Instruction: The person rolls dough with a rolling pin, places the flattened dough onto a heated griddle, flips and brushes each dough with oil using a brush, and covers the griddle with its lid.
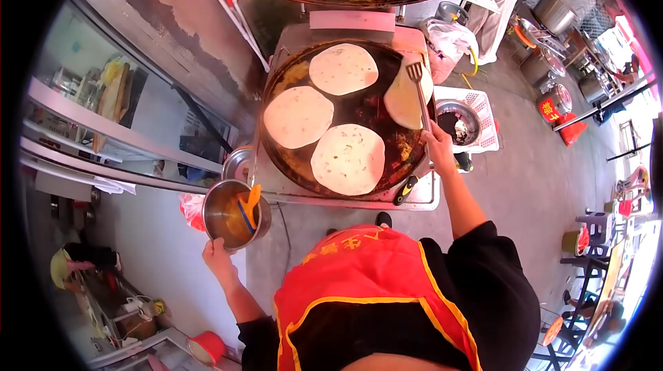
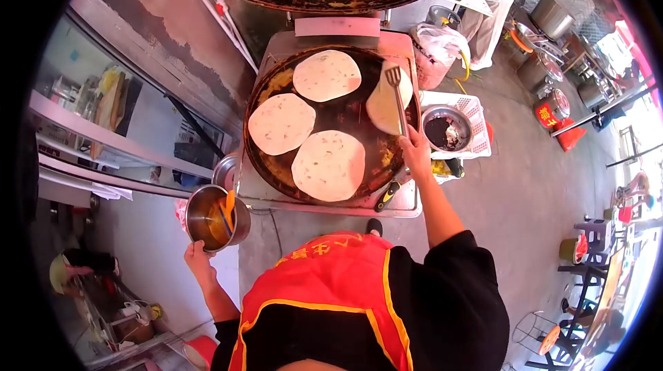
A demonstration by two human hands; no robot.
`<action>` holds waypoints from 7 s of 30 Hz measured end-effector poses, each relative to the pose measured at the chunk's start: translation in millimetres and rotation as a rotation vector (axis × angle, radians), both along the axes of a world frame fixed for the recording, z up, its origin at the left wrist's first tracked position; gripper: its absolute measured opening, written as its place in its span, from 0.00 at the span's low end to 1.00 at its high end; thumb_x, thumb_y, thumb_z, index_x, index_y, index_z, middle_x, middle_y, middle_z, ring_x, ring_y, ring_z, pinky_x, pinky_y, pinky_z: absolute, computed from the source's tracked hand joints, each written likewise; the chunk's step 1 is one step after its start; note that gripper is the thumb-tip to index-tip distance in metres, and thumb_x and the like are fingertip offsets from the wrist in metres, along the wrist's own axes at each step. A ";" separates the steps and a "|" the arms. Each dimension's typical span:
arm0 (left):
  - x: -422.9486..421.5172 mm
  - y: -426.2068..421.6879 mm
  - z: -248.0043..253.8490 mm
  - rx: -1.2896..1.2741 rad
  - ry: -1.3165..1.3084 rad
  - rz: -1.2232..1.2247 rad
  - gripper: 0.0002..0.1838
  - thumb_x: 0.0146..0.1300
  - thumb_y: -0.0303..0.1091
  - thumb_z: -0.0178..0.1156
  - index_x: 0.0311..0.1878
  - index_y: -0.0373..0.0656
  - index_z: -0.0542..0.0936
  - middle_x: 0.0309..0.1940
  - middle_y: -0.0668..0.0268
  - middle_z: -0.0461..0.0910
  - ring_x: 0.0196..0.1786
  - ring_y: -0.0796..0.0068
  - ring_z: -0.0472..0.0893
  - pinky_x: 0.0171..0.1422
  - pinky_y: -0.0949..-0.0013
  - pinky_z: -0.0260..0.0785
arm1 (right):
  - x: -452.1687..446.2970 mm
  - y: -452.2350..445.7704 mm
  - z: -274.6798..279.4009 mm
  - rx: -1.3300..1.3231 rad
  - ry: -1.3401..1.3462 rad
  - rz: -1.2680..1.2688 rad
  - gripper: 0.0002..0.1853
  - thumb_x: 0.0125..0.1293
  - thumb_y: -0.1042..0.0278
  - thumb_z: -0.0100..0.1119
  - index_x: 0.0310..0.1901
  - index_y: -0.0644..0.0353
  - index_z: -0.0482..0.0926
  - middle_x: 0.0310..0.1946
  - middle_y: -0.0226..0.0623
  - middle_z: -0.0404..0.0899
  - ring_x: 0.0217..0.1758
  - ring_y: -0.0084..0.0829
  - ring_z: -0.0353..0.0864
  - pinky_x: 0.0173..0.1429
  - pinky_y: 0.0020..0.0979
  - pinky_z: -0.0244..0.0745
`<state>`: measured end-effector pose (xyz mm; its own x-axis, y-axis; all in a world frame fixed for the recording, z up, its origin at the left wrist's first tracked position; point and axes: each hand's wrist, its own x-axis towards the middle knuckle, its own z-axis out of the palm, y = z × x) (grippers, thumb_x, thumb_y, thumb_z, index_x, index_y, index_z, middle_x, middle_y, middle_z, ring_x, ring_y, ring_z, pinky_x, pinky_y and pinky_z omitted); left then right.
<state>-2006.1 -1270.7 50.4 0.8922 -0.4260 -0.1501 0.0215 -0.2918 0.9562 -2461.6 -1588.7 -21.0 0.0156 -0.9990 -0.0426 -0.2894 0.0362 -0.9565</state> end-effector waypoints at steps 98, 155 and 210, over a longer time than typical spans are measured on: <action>-42.3 73.3 -7.3 0.038 0.007 0.325 0.07 0.57 0.26 0.53 0.24 0.36 0.74 0.17 0.70 0.71 0.18 0.82 0.70 0.20 0.77 0.68 | 86.2 -21.8 -8.2 0.884 -0.354 0.217 0.14 0.69 0.58 0.49 0.40 0.63 0.70 0.24 0.40 0.72 0.17 0.30 0.70 0.20 0.29 0.69; -57.5 69.8 6.6 0.025 0.042 0.328 0.06 0.58 0.28 0.54 0.26 0.39 0.75 0.18 0.71 0.72 0.18 0.81 0.70 0.20 0.77 0.66 | 47.5 -82.3 9.3 0.856 -0.053 0.346 0.14 0.65 0.58 0.53 0.32 0.62 0.74 0.19 0.35 0.75 0.15 0.27 0.72 0.17 0.25 0.64; -95.7 -132.9 18.5 0.109 -0.045 0.037 0.08 0.53 0.30 0.58 0.35 0.36 0.78 0.33 0.63 0.76 0.32 0.70 0.75 0.31 0.70 0.68 | -145.5 -79.0 -247.4 0.415 0.625 -0.136 0.24 0.57 0.61 0.57 0.54 0.65 0.73 0.48 0.53 0.77 0.53 0.52 0.76 0.58 0.43 0.70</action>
<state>-2101.8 -1403.6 68.9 0.9140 -0.3756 -0.1534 -0.0077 -0.3941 0.9190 -2607.0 -1667.8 -268.4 -0.2569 -0.8906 -0.3753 -0.7402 0.4311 -0.5161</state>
